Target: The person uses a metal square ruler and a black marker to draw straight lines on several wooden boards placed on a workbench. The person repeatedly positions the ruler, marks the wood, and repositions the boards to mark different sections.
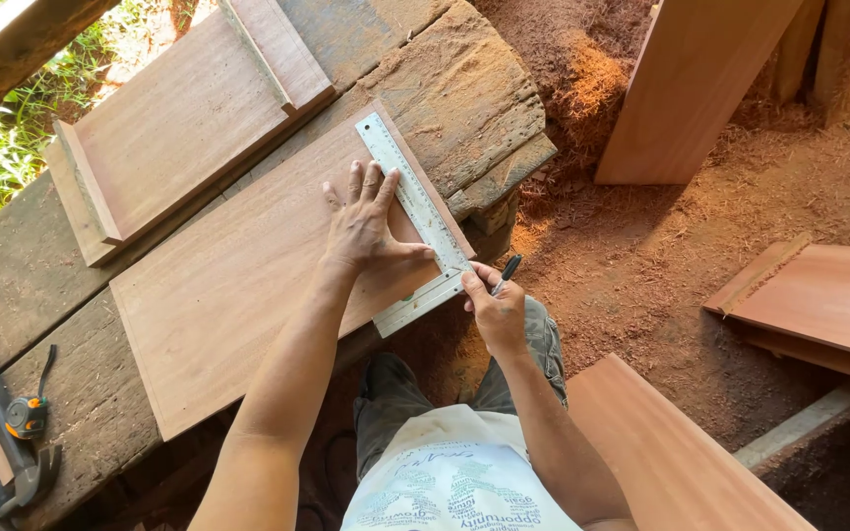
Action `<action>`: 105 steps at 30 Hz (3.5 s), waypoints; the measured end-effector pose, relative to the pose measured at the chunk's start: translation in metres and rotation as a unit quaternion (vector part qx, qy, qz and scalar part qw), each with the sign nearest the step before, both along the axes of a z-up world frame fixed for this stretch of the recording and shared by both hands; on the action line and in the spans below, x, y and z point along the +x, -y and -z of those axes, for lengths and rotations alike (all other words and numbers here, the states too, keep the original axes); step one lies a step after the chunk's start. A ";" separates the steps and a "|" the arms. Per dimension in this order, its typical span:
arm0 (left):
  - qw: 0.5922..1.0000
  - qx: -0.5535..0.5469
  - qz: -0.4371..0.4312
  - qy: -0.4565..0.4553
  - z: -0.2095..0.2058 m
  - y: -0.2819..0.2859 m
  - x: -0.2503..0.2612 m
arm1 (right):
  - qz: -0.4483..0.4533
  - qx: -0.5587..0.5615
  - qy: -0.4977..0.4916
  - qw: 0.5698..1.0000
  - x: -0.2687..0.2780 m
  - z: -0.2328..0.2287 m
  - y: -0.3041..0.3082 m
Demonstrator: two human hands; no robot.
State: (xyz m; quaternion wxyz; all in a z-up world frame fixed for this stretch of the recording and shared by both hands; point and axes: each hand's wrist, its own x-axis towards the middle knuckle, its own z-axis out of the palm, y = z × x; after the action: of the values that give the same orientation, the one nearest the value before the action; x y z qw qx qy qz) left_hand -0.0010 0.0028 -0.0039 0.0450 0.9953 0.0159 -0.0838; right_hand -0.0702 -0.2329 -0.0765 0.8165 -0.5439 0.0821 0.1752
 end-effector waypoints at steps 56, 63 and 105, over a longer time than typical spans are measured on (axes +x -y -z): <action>0.996 -0.021 -0.016 -0.088 -0.037 0.013 0.007 | 0.153 -0.113 0.212 0.959 0.063 -0.005 0.064; 0.995 -0.025 -0.028 -0.097 -0.040 0.016 0.009 | -0.044 -0.197 0.284 0.937 0.070 -0.026 0.033; 0.994 -0.010 -0.017 -0.104 -0.025 0.009 0.011 | -0.170 -0.281 0.224 0.918 0.079 -0.089 0.025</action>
State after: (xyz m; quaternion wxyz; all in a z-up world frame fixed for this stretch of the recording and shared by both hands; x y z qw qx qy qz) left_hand 0.0104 -0.0066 0.0210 0.0540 0.9803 0.0362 -0.1863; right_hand 0.0090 -0.2580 0.0129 0.5852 -0.7815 -0.1511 0.1548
